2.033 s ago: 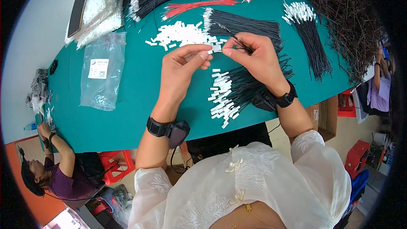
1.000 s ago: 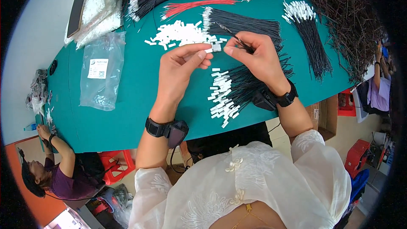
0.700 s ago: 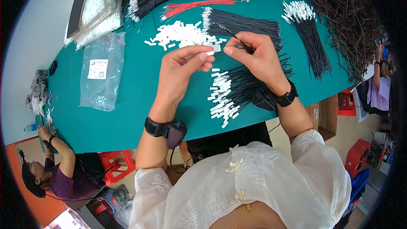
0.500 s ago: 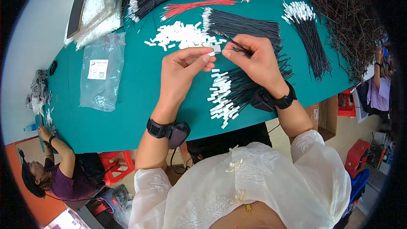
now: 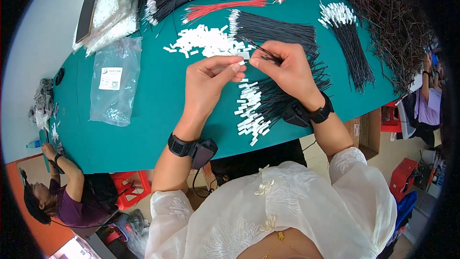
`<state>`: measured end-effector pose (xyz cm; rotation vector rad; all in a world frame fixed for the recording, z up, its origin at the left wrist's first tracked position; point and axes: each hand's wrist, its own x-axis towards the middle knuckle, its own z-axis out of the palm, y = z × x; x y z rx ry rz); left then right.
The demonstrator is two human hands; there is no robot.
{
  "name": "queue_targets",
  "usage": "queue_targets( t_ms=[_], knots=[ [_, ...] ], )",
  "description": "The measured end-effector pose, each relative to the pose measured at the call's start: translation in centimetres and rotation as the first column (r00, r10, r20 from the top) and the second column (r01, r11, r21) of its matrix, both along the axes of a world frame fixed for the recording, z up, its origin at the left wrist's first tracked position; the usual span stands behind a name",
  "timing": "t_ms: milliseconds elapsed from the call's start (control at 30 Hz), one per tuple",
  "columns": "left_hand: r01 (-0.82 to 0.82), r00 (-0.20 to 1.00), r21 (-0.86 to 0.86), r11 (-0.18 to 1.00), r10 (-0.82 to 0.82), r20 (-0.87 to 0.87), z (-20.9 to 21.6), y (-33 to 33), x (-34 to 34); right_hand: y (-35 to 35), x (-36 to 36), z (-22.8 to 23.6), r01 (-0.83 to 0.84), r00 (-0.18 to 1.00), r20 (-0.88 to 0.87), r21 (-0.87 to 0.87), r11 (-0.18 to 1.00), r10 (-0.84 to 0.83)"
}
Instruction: The person picks up a white plastic component and a black wire, inserts the wire into the component by hand, and places the assembled unit onto the table, repeating the process.
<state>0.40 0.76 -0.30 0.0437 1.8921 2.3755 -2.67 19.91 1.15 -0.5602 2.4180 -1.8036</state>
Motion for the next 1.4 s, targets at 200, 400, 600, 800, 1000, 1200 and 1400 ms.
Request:
queue_targets(
  t_ms=[200, 400, 600, 800, 1000, 1200, 1400],
  knots=[
    [0.004, 1.000, 0.010, 1.000, -0.004, 0.007, -0.1, 0.1, 0.1, -0.2, 0.1, -0.3, -0.004, 1.000, -0.003, -0.033, 0.999, 0.004],
    [0.024, 0.998, 0.055, 0.998, -0.027, 0.051, 0.0, 0.2, 0.0, -0.1, 0.1, 0.1, -0.015, 1.000, -0.001, 0.014, 1.000, 0.015],
    [0.013, 0.997, 0.040, 0.999, -0.016, 0.074, -0.1, -0.2, -0.3, 0.3, -0.1, 0.6, 0.013, 0.982, -0.188, 0.127, 0.992, 0.011],
    [-0.011, 0.987, -0.356, 0.934, -0.046, -0.153, -1.2, -0.5, -0.2, 2.7, -0.7, 2.7, 0.441, 0.848, -0.512, 0.540, 0.717, -0.136],
    [0.175, 0.922, -0.654, 0.736, -0.355, -0.153, 0.0, -0.2, 0.2, 3.1, -1.4, 1.6, 0.443, 0.815, -0.568, 0.476, 0.760, -0.119],
    [-0.261, 0.895, -0.739, 0.622, -0.132, -0.427, -1.9, -0.6, -1.0, 2.0, -1.2, 1.0, 0.249, 0.905, -0.425, 0.491, 0.835, -0.019],
    [-0.394, 0.858, -0.801, 0.452, -0.132, -0.496, -3.0, -0.7, -2.0, 0.8, -0.8, 0.8, 0.076, 0.966, -0.258, 0.345, 0.936, 0.017]
  ],
)
